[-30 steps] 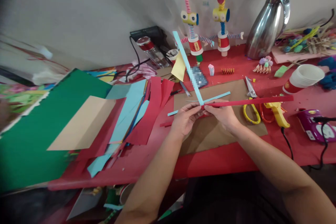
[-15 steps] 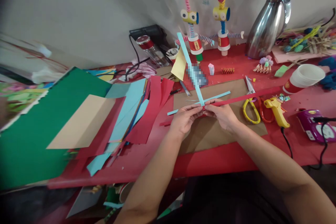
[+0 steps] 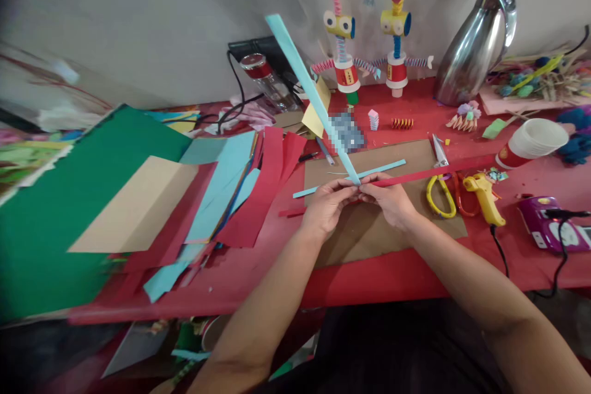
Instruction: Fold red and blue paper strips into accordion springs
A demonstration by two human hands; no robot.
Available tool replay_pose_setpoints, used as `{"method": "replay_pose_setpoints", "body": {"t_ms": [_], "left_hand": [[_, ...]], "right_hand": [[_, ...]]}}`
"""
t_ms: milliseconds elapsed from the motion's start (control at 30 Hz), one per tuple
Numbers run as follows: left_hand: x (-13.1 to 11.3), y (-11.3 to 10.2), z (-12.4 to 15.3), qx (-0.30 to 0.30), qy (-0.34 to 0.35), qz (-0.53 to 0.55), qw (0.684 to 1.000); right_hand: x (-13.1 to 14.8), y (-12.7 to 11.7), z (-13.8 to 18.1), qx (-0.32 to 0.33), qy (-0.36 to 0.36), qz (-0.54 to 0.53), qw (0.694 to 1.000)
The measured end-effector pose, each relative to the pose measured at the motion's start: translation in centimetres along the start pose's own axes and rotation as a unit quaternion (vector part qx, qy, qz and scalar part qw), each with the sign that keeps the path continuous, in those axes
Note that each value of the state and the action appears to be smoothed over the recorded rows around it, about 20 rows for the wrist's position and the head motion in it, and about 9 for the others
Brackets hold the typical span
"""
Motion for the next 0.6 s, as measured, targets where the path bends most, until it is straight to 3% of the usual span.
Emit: {"method": "replay_pose_setpoints", "body": {"t_ms": [600], "left_hand": [[0.02, 0.15, -0.01, 0.009, -0.009, 0.029, 1.000]], "right_hand": [[-0.15, -0.23, -0.08, 0.004, 0.013, -0.034, 0.999]]}}
Point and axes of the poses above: each hand's wrist, its own z-axis away from the middle knuckle, its own y-axis out of the palm, x = y × z, the point moved 3 cm from there along -z, towards the middle knuckle, and after that the axes turned 5 degrees about x, right-handed, at the moved point
